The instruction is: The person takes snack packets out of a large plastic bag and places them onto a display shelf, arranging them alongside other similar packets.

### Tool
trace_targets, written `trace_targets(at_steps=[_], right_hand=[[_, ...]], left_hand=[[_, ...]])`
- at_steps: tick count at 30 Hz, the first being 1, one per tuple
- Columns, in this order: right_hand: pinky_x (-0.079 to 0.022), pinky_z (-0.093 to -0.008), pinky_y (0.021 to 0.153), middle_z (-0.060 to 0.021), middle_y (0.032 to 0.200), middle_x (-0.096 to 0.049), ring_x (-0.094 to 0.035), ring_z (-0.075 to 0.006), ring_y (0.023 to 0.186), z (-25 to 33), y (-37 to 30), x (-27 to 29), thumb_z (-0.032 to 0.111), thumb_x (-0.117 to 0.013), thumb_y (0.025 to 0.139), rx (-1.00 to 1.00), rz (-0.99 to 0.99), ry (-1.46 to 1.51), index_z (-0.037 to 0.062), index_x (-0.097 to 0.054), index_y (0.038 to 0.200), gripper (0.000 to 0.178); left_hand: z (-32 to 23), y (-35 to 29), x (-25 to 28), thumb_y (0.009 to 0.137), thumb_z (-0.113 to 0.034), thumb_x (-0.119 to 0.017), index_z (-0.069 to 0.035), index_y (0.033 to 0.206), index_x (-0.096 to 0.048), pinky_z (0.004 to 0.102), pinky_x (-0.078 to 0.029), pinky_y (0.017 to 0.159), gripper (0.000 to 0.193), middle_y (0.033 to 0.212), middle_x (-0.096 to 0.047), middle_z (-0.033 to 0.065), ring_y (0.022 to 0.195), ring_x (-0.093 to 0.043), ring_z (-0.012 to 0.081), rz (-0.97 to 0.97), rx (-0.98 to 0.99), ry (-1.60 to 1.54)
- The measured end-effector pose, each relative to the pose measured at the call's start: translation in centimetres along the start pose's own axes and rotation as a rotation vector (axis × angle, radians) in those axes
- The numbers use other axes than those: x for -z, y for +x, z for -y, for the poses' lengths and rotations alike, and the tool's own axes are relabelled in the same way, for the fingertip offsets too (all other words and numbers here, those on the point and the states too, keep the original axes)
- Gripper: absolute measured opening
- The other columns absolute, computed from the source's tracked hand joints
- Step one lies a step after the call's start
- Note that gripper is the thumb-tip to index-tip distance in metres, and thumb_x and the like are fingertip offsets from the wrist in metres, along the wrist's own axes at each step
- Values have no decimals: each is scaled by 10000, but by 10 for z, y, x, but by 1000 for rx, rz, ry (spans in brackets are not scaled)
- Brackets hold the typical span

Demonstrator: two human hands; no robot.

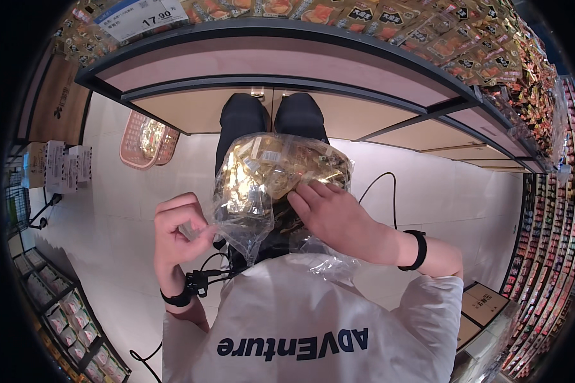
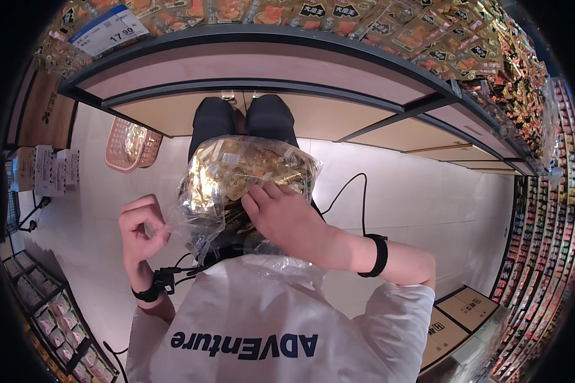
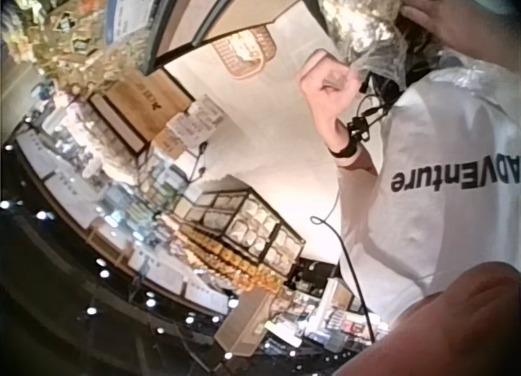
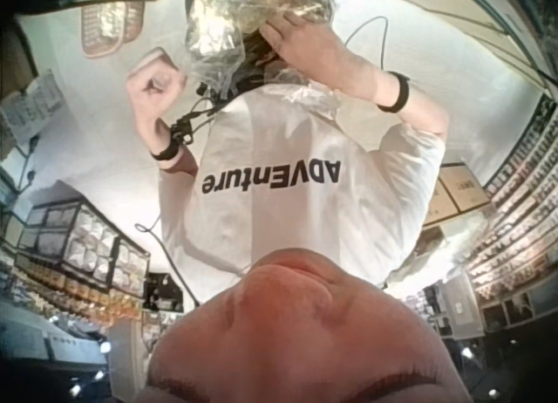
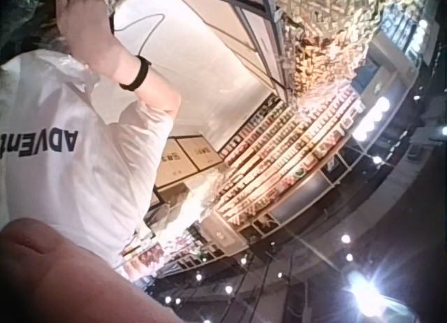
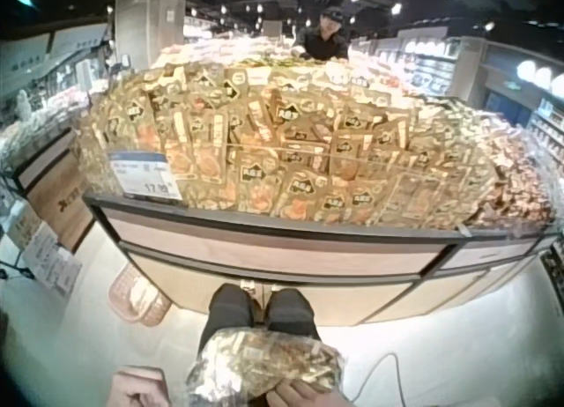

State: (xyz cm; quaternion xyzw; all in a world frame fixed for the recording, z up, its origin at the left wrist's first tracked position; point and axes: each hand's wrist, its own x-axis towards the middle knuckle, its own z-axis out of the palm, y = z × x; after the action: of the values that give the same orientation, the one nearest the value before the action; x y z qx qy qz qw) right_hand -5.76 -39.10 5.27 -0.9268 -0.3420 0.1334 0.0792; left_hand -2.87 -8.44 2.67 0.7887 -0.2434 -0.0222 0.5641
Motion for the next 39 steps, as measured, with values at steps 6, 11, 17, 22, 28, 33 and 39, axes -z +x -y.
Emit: trace_targets(at_steps=[6,11,17,22,28,33,39], right_hand=[[-528,-372,860,-135,1099,-588,-602,-311,1056,-3,2,-11,75,-704,724,37,-197,135,-43,-534,1187,507],[-530,-374,853,-130,1072,-608,-610,-302,1044,-12,8,-13,51,-717,718,108,-117,255,-38,-557,1145,465],[-560,-358,753,-136,947,-636,-637,-276,976,6,18,-25,24,-691,710,78,-37,25,-44,-598,1042,351],[-558,-337,709,-125,922,-641,-642,-260,916,-6,31,-31,37,-678,720,227,0,-9,-44,-633,899,202],[-557,-376,731,-81,928,-647,-641,-273,893,-13,2,-9,106,-723,729,156,-182,176,16,-679,1041,328],[-548,-372,739,-82,962,-665,-645,-278,927,-29,-16,1,151,-742,752,102,-308,364,44,-693,1021,294],[-540,-353,737,-103,868,-680,-641,-287,781,-45,-23,16,92,-790,713,85,-449,620,31,-727,1063,361]], left_hand=[[-4,-1,-4,618,-4,-746,-35,597,-547,261,-335,501,203,599,-501,24,535,-483,129,6,2,12],[-6,-1,-4,624,2,-749,-35,599,-550,256,-343,506,204,602,-508,24,539,-487,122,15,11,27],[-5,1,-8,650,18,-747,-26,608,-558,244,-356,514,199,611,-532,27,547,-488,109,11,33,56],[-1,1,-9,666,4,-747,-22,616,-559,244,-359,525,196,616,-537,22,559,-480,102,-9,38,30],[11,-1,-6,678,-3,-742,-19,624,-544,246,-359,532,206,614,-527,20,561,-475,103,-19,53,-11],[15,3,-6,684,-12,-742,-20,630,-538,247,-353,528,212,614,-522,25,556,-472,106,-34,48,-20],[19,6,0,680,-26,-728,-28,669,-548,258,-379,578,180,677,-558,32,625,-505,118,41,77,-122]])
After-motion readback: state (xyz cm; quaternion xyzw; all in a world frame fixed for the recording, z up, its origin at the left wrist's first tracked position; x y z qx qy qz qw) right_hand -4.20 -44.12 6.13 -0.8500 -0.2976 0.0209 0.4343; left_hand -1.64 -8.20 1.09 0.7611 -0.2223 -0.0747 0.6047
